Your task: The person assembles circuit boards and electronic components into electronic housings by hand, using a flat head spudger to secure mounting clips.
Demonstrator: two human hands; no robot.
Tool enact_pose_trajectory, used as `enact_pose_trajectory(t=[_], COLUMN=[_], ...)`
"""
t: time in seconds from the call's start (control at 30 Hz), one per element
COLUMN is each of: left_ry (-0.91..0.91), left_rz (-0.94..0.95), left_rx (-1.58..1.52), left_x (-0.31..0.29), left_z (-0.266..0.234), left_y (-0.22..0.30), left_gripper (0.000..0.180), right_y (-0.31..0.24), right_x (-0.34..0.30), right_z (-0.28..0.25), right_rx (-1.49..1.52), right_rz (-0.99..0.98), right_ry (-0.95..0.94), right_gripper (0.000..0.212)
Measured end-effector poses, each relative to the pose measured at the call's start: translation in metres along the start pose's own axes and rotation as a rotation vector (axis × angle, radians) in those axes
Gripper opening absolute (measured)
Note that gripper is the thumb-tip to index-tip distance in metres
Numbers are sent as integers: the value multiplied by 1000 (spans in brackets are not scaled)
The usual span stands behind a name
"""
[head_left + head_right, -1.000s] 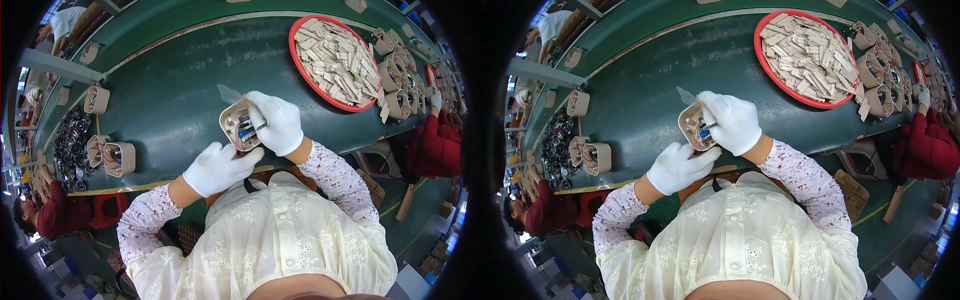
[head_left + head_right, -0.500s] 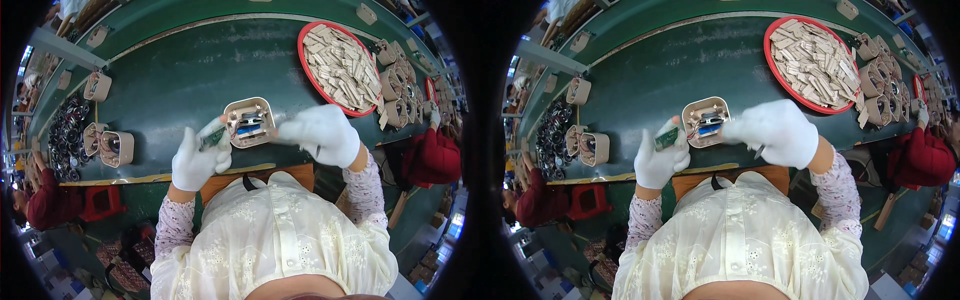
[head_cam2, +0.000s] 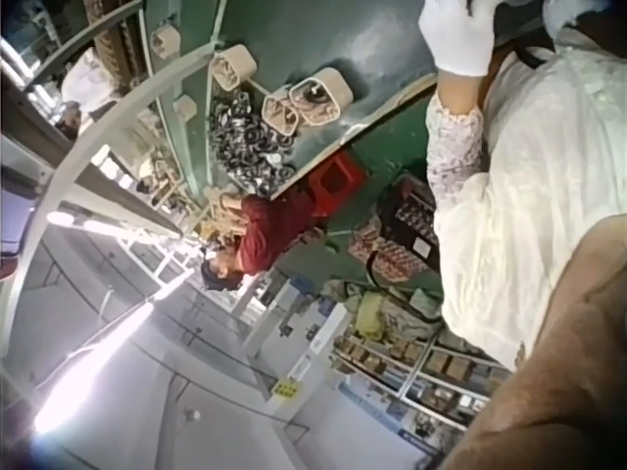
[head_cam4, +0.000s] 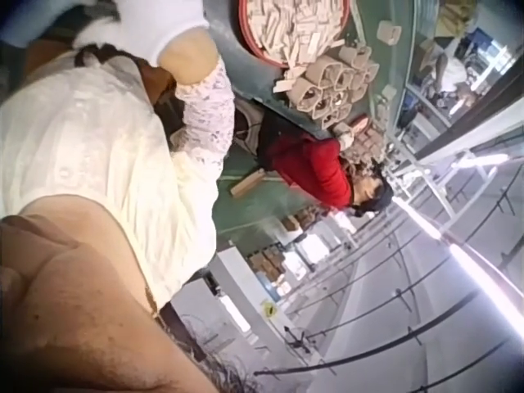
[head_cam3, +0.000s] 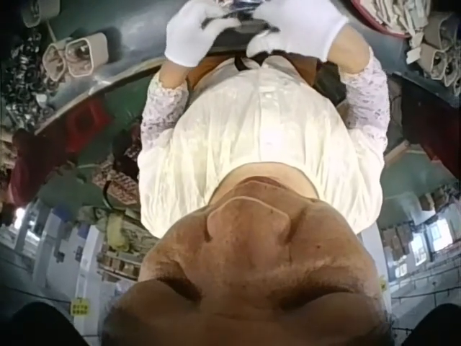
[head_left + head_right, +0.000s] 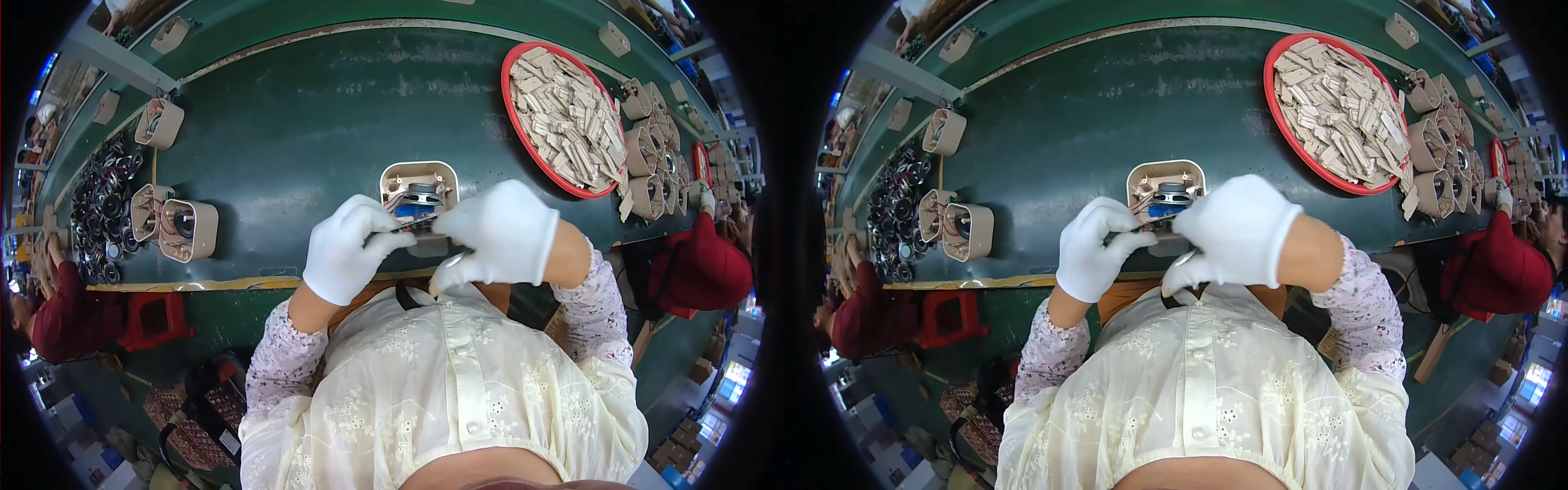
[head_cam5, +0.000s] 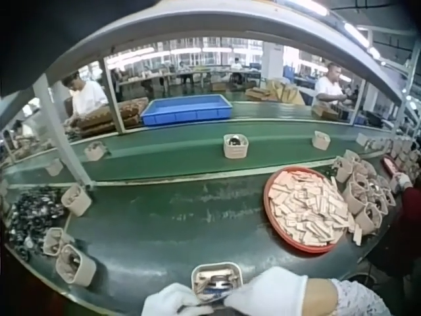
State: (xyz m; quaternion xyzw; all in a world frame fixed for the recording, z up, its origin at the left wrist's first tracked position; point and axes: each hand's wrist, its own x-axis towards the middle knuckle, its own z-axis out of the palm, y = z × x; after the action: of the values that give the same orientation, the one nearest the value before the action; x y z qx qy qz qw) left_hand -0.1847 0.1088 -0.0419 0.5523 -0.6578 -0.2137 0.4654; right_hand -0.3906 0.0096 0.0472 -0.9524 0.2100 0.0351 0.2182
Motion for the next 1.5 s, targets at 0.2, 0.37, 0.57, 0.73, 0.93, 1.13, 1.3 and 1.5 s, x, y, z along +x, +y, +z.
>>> enact_pose_trajectory(t=[0.2, 0.37, 0.57, 0.73, 0.93, 1.13, 1.3, 1.5], left_ry=[-268, -274, -316, -466, -414, -296, -365, -285], left_rz=[116, 177, 387, 429, -172, 47, 232, 156], left_rx=[187, 103, 403, 487, -214, -50, 389, 318], left_x=[14, 15, 8, 19, 5, -4, -6, -8], left_z=[-6, -13, -13, -15, -3, -4, -7, 1], left_y=[5, 4, 6, 1, -9, -10, 3, 11], left_gripper=[26, 30, 27, 29, 51, 48, 33, 24], right_y=[8, 11, 14, 17, 27, 17, 24, 4], right_x=[-3, -10, -6, 6, 1, 2, 3, -7], right_z=[27, 50, 44, 51, 63, 67, 55, 37], right_rx=[119, -161, -201, -183, -118, -135, 68, 1445], right_rz=[-96, -77, -118, -100, -205, -169, -161, 11], right_ry=[403, 367, 284, 210, 319, 394, 432, 693], right_gripper=[27, 5, 6, 6, 6, 6, 9, 23])
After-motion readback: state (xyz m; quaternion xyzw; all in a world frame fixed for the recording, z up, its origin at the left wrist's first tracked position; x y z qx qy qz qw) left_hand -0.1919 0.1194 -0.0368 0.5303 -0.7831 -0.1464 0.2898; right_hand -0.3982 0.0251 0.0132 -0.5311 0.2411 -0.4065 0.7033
